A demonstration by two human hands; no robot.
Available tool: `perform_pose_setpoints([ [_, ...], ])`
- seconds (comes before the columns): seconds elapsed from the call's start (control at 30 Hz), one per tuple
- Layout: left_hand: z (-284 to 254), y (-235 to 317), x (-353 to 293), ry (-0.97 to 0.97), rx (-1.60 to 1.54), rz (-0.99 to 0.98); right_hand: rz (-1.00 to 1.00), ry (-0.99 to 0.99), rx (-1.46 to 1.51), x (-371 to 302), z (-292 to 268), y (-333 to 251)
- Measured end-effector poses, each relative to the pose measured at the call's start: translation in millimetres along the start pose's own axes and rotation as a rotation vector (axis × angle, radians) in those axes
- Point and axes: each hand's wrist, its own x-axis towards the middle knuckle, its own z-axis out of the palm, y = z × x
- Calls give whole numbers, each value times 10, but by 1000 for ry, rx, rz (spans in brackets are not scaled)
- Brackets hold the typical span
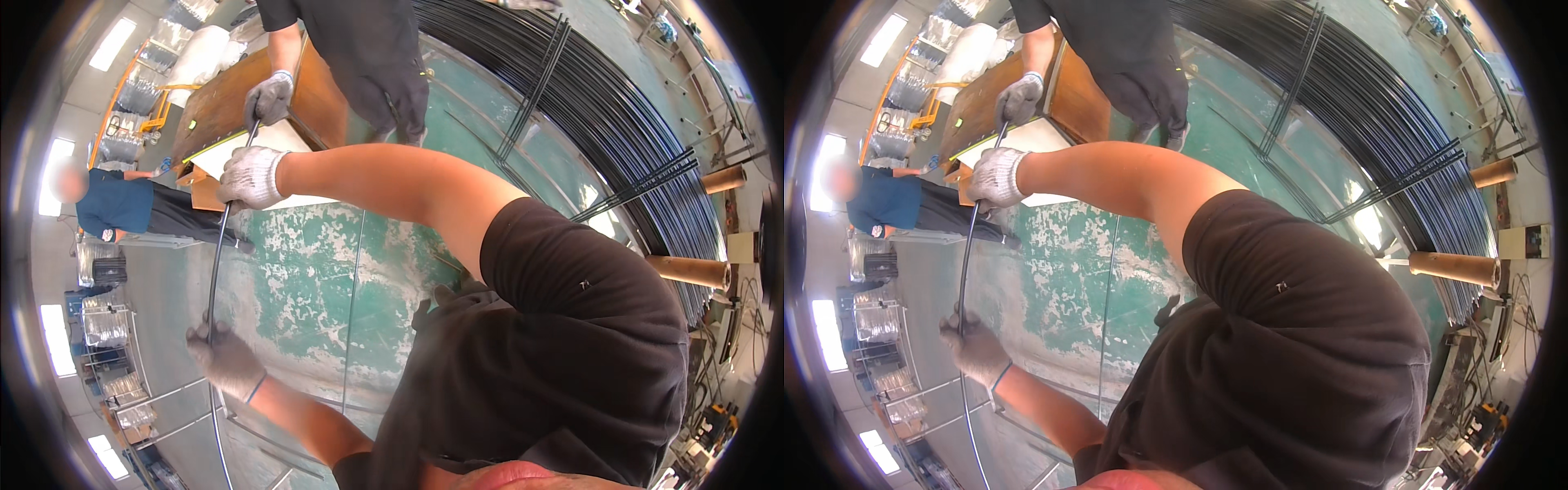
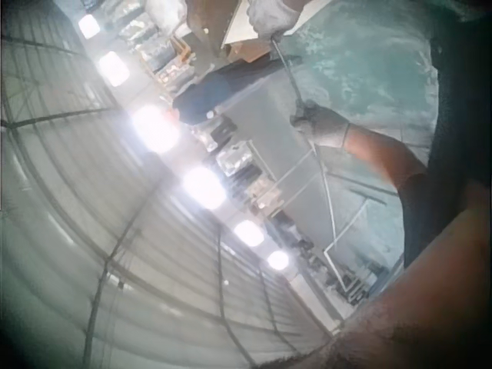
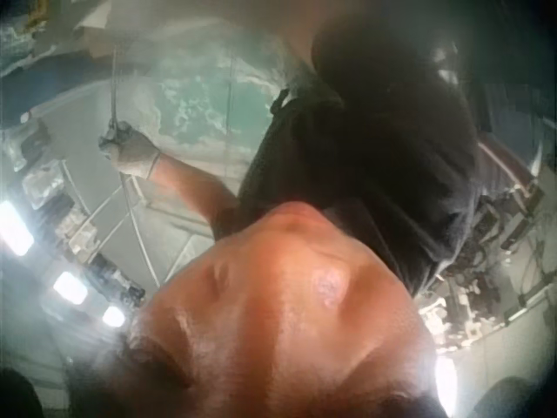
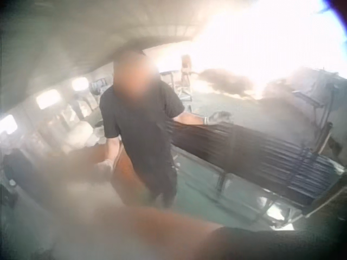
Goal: The person loads long metal rods into a bending machine, operates it to bend the rods, and then removes and stacks the bent pieces. The person also manually bends some rods using a wooden jig and collaborates with a coworker to organize the finished pieces.
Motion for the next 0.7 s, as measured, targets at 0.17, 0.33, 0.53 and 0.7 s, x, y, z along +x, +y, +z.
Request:
perform_pose_setpoints([
  [0.17,-565,647,-59,-94,-143,-77,84,31,73,-281,-166,-31],
  [0.33,-253,352,-444,66,209,91,28,90,275,-739,167,-681],
  [0.53,376,-552,-943,-108,949,122,87,-47,322,-1188,214,-1498],
  [0.7,187,-612,-1015,-118,1081,72,290,271,405,-2184,34,-1101],
])
